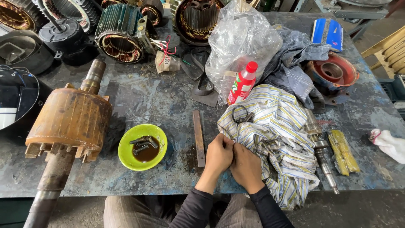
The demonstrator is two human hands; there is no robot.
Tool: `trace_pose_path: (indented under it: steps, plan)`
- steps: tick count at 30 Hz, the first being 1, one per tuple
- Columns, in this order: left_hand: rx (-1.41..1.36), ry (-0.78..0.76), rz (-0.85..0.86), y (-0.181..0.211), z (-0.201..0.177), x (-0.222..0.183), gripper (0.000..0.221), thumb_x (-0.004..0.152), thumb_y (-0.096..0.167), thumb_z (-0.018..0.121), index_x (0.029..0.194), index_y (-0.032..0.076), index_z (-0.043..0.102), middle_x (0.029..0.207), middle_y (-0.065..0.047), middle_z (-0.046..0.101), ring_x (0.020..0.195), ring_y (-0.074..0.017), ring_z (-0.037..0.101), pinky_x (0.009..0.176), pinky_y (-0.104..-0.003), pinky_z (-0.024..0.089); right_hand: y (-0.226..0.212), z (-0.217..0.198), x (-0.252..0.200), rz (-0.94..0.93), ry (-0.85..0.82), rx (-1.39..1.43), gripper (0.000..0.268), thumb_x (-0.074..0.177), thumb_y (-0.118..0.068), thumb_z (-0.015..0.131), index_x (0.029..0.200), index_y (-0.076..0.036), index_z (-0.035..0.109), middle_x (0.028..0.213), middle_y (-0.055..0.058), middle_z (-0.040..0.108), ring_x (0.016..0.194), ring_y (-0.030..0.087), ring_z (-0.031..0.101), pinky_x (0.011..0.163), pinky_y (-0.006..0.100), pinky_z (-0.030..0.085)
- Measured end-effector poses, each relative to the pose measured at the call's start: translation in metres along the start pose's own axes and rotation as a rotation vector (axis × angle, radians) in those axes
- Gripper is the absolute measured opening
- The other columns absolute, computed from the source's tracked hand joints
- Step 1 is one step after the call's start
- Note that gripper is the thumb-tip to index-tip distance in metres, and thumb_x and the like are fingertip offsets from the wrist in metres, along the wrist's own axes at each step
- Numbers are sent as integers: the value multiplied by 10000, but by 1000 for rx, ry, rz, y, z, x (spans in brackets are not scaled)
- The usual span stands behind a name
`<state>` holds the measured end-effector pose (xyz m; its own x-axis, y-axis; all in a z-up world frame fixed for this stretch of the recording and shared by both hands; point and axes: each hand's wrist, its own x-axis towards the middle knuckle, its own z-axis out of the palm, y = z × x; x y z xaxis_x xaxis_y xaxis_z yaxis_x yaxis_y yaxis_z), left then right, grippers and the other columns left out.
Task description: Cleaning and filing small metal components at a workbench in an auto repair shop.
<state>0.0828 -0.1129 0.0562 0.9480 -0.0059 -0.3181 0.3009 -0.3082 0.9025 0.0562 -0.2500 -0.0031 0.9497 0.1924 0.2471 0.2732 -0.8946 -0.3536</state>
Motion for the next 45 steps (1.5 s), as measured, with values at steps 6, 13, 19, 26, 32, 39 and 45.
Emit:
trace_pose_path:
  steps: [6,13,19,26,32,39,45]
  plan:
    - [-149,-9,11,-11,4,5,106,1052,156,607,949,131,608,867,-57,672,788,-212,608,712,-399,473,11,2,-5,0,-29,121,161,1135,-299,435,1080,-151,468,889,63,485,562,261,343,527,414,260]
    - [32,-14,281,-23,10,10,223,1123,253,516,954,122,452,770,-113,576,592,-280,521,536,-421,352,17,6,-3,7,27,153,80,1039,-127,555,1117,-145,545,889,72,549,527,305,405,483,397,266]
    - [247,-47,400,-28,16,15,256,1166,350,371,1129,103,431,575,-86,455,387,-244,284,394,-403,207,9,-1,-2,-39,115,179,85,1041,-91,587,995,-146,542,710,44,471,481,240,348,492,347,248]
    - [193,53,107,-19,14,21,265,1089,375,546,928,167,515,675,-97,607,613,-333,578,543,-432,414,-6,-9,5,3,79,41,101,1027,-150,606,928,-151,587,592,34,505,433,232,462,438,341,353]
    - [73,26,126,-28,10,22,198,1080,299,561,962,145,600,783,-192,730,845,-471,748,697,-497,552,-23,-35,6,171,35,311,131,1087,-238,530,1088,-146,623,643,91,638,536,326,653,490,398,485]
    - [-92,11,92,-22,1,12,139,1034,254,681,994,125,718,805,-90,788,875,-307,788,806,-422,581,-13,-34,8,176,59,391,358,1075,-227,644,1378,-43,692,934,159,797,789,319,770,612,403,602]
    - [-56,36,108,-17,4,3,188,1011,289,717,1123,142,752,836,-55,810,921,-275,797,846,-424,596,-9,-29,6,155,166,466,306,1047,-117,682,1337,-24,715,930,160,730,818,259,705,673,389,573]
